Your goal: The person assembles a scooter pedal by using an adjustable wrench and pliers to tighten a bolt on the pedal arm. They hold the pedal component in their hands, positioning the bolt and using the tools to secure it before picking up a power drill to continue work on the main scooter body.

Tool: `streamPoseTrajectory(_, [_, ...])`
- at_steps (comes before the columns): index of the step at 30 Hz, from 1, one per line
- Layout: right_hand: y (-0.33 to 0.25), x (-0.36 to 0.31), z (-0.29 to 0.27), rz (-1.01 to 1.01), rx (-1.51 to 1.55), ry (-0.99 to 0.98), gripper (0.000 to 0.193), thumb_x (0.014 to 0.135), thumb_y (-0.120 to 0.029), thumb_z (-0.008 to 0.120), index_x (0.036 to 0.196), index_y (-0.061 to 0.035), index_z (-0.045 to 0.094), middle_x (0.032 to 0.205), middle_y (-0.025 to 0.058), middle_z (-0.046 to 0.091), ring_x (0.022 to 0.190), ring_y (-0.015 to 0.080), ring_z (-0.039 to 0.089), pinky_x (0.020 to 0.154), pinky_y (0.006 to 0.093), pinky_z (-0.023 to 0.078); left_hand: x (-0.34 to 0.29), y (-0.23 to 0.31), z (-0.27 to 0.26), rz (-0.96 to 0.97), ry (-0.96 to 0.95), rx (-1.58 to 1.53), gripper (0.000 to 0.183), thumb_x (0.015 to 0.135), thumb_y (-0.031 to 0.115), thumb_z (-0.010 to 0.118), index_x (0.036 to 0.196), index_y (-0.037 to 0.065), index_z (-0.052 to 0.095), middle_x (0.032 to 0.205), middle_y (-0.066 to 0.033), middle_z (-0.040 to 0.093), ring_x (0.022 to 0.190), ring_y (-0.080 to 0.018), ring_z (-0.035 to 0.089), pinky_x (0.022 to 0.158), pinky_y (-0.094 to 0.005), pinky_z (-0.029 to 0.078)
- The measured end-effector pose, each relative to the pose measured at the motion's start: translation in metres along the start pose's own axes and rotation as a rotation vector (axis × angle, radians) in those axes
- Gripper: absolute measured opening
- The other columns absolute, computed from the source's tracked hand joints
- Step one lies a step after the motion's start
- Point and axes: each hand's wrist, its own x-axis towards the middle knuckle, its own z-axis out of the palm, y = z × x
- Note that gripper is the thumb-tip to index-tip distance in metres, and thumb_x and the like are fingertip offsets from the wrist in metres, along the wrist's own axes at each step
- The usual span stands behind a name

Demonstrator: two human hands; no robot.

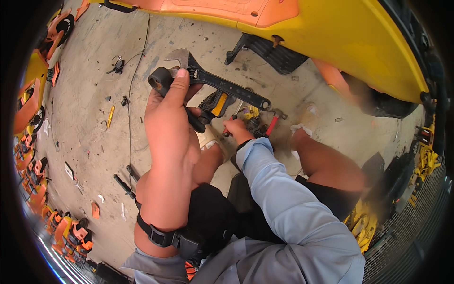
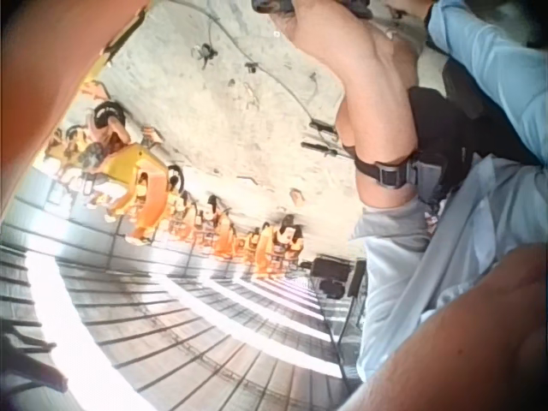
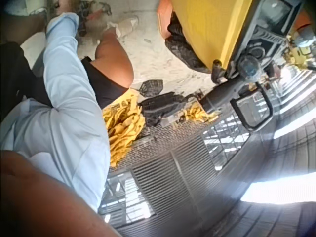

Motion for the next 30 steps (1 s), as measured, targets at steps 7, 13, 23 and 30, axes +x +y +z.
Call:
streamPoseTrajectory(7, [-0.081,-0.054,-0.136,-0.28,-0.361,0.041,0.022,0.073,-0.019,0.066,0.083,0.0007,0.069,0.066,0.0142,0.062,0.061,0.0298,0.062,0.052,0.045,0.046,-0.016,0.003,0.046,0.048,-0.109,-0.145,0.024,0.095,0.02,0.067,0.112,0.006,0.056,0.101,-0.0021,0.066,0.092,-0.0132,0.065,0.06,-0.0251,0.04])
streamPoseTrajectory(13, [-0.114,-0.288,-0.268,-0.247,-1.38,0.069,0.04,0.078,-0.006,0.055,0.116,-0.0036,0.065,0.096,0.0221,0.069,0.076,0.0347,0.068,0.061,0.0472,0.053,-0.021,-0.017,0.073,-0.07,-0.214,-0.168,0.023,0.097,0.018,0.063,0.115,0.007,0.055,0.1,-0.0016,0.065,0.085,-0.0122,0.062,0.059,-0.0269,0.04])
streamPoseTrajectory(23, [0.124,-0.486,-0.39,-0.448,-0.733,0.866,0.025,0.08,-0.02,0.066,0.099,-0.0029,0.064,0.087,0.0162,0.069,0.077,0.0328,0.067,0.068,0.0434,0.053,-0.007,-0.028,0.065,-0.023,-0.249,-0.078,0.028,0.098,0.016,0.06,0.124,0.006,0.052,0.103,-0.004,0.064,0.082,-0.0128,0.062,0.055,-0.0251,0.042])
streamPoseTrajectory(30, [0.241,-0.444,-0.371,-0.632,1.124,0.674,0.02,0.092,-0.03,0.067,0.098,-0.0112,0.062,0.076,0.001,0.06,0.056,0.0103,0.052,0.051,0.0247,0.041,-0.02,-0.047,0.07,-0.059,-0.255,-0.044,0.022,0.097,0.016,0.061,0.116,0.007,0.055,0.096,-0.0032,0.063,0.077,-0.0134,0.061,0.056,-0.0273,0.043])
